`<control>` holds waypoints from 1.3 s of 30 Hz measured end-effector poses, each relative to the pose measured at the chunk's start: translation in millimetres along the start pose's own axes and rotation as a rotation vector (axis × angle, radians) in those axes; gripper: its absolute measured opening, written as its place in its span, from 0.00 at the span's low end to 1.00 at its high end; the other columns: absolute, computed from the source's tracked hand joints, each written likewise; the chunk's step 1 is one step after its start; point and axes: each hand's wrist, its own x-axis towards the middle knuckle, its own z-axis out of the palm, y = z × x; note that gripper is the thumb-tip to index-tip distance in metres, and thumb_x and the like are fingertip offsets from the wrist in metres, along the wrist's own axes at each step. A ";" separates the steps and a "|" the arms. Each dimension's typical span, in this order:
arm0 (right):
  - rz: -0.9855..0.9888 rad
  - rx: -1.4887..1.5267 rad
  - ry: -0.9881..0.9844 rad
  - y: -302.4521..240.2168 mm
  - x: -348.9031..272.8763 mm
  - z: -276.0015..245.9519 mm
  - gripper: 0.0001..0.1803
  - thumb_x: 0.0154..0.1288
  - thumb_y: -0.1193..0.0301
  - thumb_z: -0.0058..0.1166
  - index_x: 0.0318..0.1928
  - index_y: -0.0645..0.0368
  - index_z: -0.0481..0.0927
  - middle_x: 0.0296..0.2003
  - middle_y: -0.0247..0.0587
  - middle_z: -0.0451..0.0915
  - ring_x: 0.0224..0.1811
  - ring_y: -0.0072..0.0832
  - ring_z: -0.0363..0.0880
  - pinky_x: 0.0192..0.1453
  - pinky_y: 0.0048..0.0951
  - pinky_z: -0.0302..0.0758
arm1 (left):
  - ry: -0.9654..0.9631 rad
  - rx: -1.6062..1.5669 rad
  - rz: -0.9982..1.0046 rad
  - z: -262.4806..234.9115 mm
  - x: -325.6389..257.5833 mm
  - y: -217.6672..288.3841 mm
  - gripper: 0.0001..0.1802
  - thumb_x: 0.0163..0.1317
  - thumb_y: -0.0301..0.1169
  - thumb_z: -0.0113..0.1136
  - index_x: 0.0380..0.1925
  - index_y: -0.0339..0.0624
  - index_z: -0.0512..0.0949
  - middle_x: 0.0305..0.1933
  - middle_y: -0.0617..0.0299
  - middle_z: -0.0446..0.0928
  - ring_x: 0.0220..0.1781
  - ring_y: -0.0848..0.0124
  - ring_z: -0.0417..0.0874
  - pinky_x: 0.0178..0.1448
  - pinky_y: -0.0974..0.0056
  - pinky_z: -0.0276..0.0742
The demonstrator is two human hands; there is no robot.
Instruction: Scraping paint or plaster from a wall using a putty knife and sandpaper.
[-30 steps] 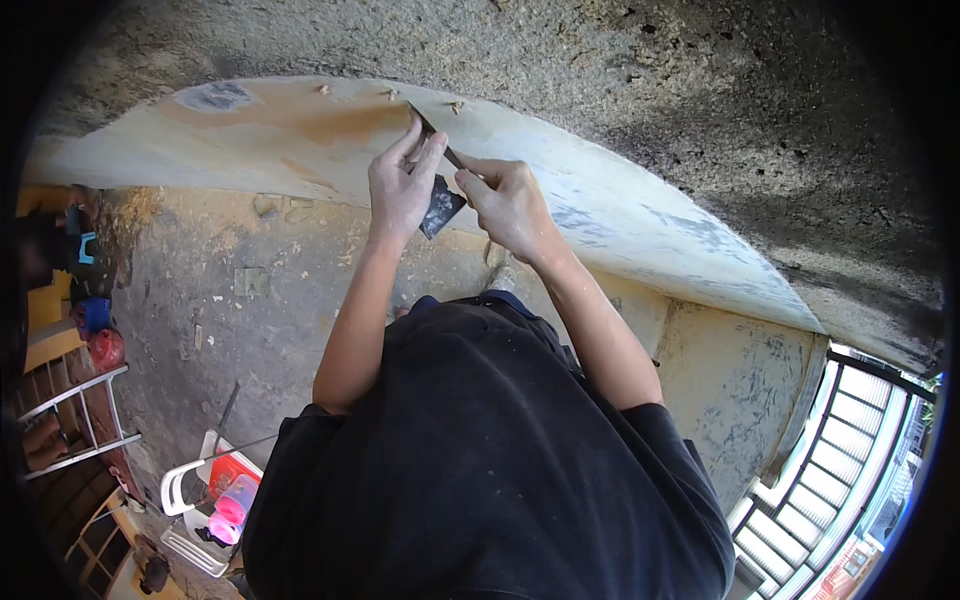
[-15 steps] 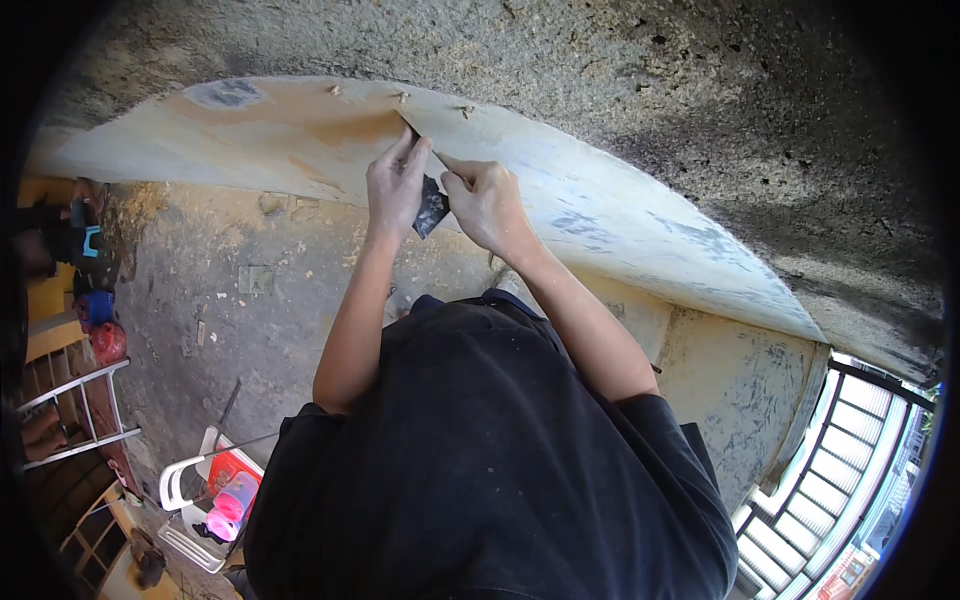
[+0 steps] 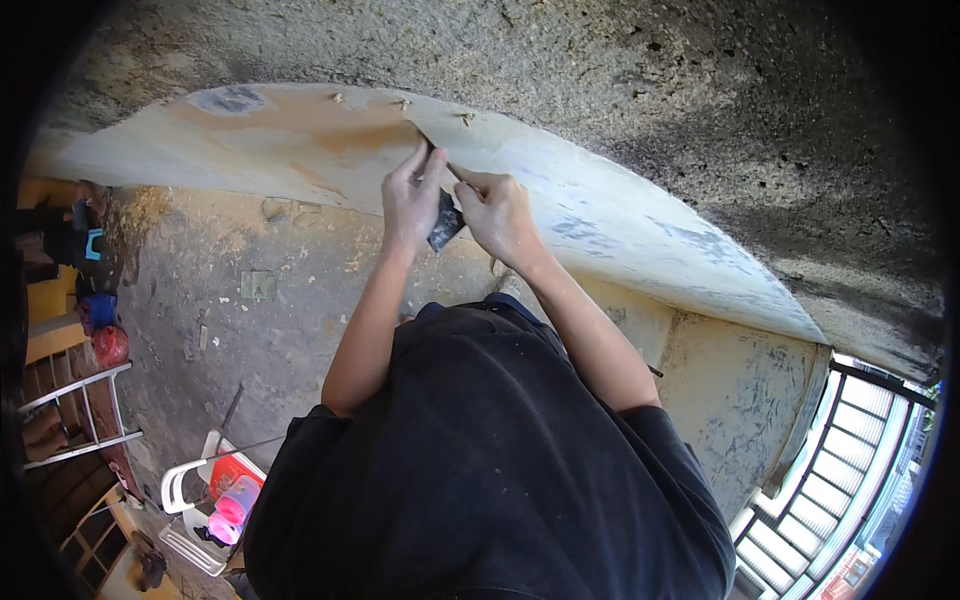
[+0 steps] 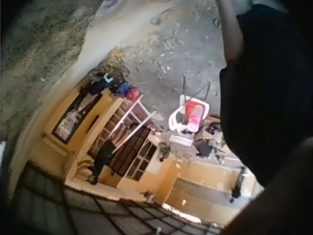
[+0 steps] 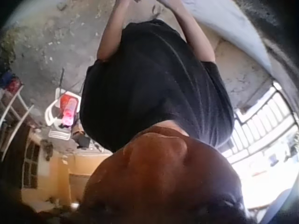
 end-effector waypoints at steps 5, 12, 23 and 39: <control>-0.056 -0.016 -0.024 2.5 0.7 1.8 0.21 0.69 0.69 0.53 0.60 0.58 0.84 0.16 0.48 0.71 0.21 0.21 0.68 0.31 0.35 0.72 | 0.001 -0.081 0.006 -7.3 0.0 2.8 0.28 0.75 0.40 0.61 0.65 0.29 0.76 0.39 0.51 0.88 0.38 0.81 0.78 0.43 0.66 0.79; 0.003 0.020 -0.030 -5.9 9.3 3.0 0.21 0.68 0.68 0.54 0.59 0.61 0.84 0.15 0.45 0.67 0.21 0.20 0.67 0.31 0.33 0.72 | 0.015 -0.043 0.073 -9.0 5.6 -3.9 0.26 0.75 0.40 0.61 0.62 0.27 0.77 0.33 0.55 0.85 0.32 0.83 0.74 0.35 0.67 0.75; 0.024 0.005 -0.028 0.8 -4.7 0.6 0.21 0.68 0.69 0.53 0.58 0.63 0.84 0.17 0.53 0.70 0.20 0.22 0.70 0.31 0.35 0.73 | -0.030 -0.081 -0.016 -6.1 -1.1 -5.0 0.30 0.76 0.38 0.60 0.70 0.30 0.70 0.39 0.56 0.87 0.38 0.83 0.76 0.42 0.70 0.78; -0.036 0.028 -0.074 2.3 4.3 0.7 0.21 0.74 0.66 0.53 0.60 0.63 0.84 0.18 0.26 0.71 0.19 0.13 0.65 0.23 0.26 0.66 | 0.041 -0.095 0.019 -6.1 5.3 -2.8 0.23 0.74 0.37 0.62 0.58 0.25 0.79 0.33 0.62 0.84 0.33 0.83 0.73 0.35 0.69 0.75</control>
